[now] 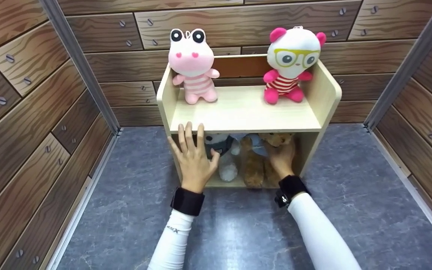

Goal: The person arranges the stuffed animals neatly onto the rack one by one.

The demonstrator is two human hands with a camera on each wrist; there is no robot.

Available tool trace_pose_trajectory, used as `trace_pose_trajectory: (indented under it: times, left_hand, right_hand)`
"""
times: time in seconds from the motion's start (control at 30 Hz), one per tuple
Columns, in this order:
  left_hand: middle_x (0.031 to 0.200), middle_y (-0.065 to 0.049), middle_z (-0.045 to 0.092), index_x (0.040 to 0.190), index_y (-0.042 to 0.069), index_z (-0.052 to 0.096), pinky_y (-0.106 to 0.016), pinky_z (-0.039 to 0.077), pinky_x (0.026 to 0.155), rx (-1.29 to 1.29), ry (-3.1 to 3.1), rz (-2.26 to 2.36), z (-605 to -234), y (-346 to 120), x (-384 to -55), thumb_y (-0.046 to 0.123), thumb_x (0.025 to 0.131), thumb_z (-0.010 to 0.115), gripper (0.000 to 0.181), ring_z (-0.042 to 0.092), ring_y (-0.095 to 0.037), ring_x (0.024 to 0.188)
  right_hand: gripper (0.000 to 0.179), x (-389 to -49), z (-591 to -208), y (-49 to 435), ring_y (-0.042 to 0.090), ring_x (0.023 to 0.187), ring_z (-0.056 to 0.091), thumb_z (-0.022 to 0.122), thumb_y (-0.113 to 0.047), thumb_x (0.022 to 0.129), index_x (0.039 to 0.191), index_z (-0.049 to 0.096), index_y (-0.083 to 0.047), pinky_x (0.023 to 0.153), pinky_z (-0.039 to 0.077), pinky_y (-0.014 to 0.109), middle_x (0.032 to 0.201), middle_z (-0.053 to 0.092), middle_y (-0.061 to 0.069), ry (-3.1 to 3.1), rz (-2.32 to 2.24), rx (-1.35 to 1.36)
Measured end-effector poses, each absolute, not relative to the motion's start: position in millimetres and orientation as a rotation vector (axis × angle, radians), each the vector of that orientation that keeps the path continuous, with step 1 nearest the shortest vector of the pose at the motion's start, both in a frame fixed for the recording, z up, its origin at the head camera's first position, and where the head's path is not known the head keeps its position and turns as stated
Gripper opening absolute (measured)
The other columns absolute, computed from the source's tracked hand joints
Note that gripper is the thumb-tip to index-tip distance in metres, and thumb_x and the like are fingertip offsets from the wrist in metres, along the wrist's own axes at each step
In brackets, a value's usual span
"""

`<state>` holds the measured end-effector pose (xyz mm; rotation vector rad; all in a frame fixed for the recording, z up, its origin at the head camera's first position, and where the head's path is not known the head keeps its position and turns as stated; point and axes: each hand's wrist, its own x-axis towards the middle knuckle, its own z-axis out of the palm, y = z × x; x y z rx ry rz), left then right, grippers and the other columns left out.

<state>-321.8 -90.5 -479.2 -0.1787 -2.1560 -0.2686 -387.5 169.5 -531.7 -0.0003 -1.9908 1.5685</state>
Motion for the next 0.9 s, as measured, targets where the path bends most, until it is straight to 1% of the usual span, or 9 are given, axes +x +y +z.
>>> trace_pose_trajectory:
  times: [0.13, 0.3, 0.5, 0.73, 0.8, 0.9]
  left_hand:
    - [0.154, -0.021, 0.032, 0.152, 0.015, 0.035, -0.071, 0.012, 0.114, -0.183, -2.161, -0.257, -479, -93, -322, 0.033, 0.076, 0.066, 0.084, 0.02, -0.041, 0.148]
    - [0.155, -0.02, 0.032, 0.153, 0.015, 0.034, -0.071, 0.013, 0.114, -0.175, -2.179, -0.237, -478, -94, -321, 0.034, 0.075, 0.067, 0.086, 0.02, -0.041, 0.148]
    - [0.155, -0.021, 0.032, 0.152, 0.015, 0.033, -0.07, 0.012, 0.114, -0.174, -2.201, -0.224, -478, -94, -319, 0.035, 0.076, 0.066, 0.085, 0.021, -0.041, 0.148]
    - [0.155, -0.021, 0.032, 0.152, 0.015, 0.034, -0.072, 0.018, 0.112, -0.183, -2.191, -0.213, -478, -94, -321, 0.035, 0.075, 0.067, 0.086, 0.021, -0.041, 0.147]
    - [0.155, -0.021, 0.032, 0.152, 0.015, 0.033, -0.072, 0.017, 0.112, -0.182, -2.192, -0.213, -478, -95, -321, 0.035, 0.075, 0.067, 0.086, 0.021, -0.041, 0.148]
    - [0.155, -0.02, 0.031, 0.153, 0.016, 0.032, -0.07, 0.012, 0.115, -0.176, -2.203, -0.214, -478, -95, -321, 0.035, 0.076, 0.067, 0.087, 0.02, -0.04, 0.148]
  right_hand:
    - [0.066, -394, -532, 165, 0.031, 0.126, 0.054, 0.078, -0.006, 0.083, 0.139, 0.045, 0.004, 0.108, 0.041, 0.041, 0.133, 0.057, 0.021, -1.969, 1.619, -0.023]
    - [0.064, -399, -532, 164, 0.032, 0.126, 0.053, 0.078, -0.011, 0.084, 0.138, 0.047, 0.003, 0.109, 0.039, 0.043, 0.133, 0.057, 0.021, -2.021, 1.567, -0.064]
    - [0.059, -403, -534, 164, 0.03, 0.12, 0.057, 0.076, -0.007, 0.086, 0.135, 0.048, 0.005, 0.104, 0.045, 0.041, 0.129, 0.06, 0.021, -2.011, 1.644, -0.095]
    - [0.057, -411, -533, 164, 0.032, 0.121, 0.057, 0.074, -0.008, 0.088, 0.137, 0.047, 0.003, 0.103, 0.046, 0.042, 0.131, 0.058, 0.021, -2.039, 1.623, -0.104]
    - [0.056, -413, -534, 164, 0.032, 0.12, 0.057, 0.073, -0.007, 0.089, 0.137, 0.046, 0.004, 0.102, 0.047, 0.042, 0.13, 0.058, 0.022, -2.032, 1.622, -0.094]
    - [0.052, -416, -535, 163, 0.034, 0.12, 0.058, 0.071, -0.004, 0.089, 0.134, 0.048, 0.007, 0.102, 0.047, 0.044, 0.129, 0.059, 0.024, -2.04, 1.609, -0.076]
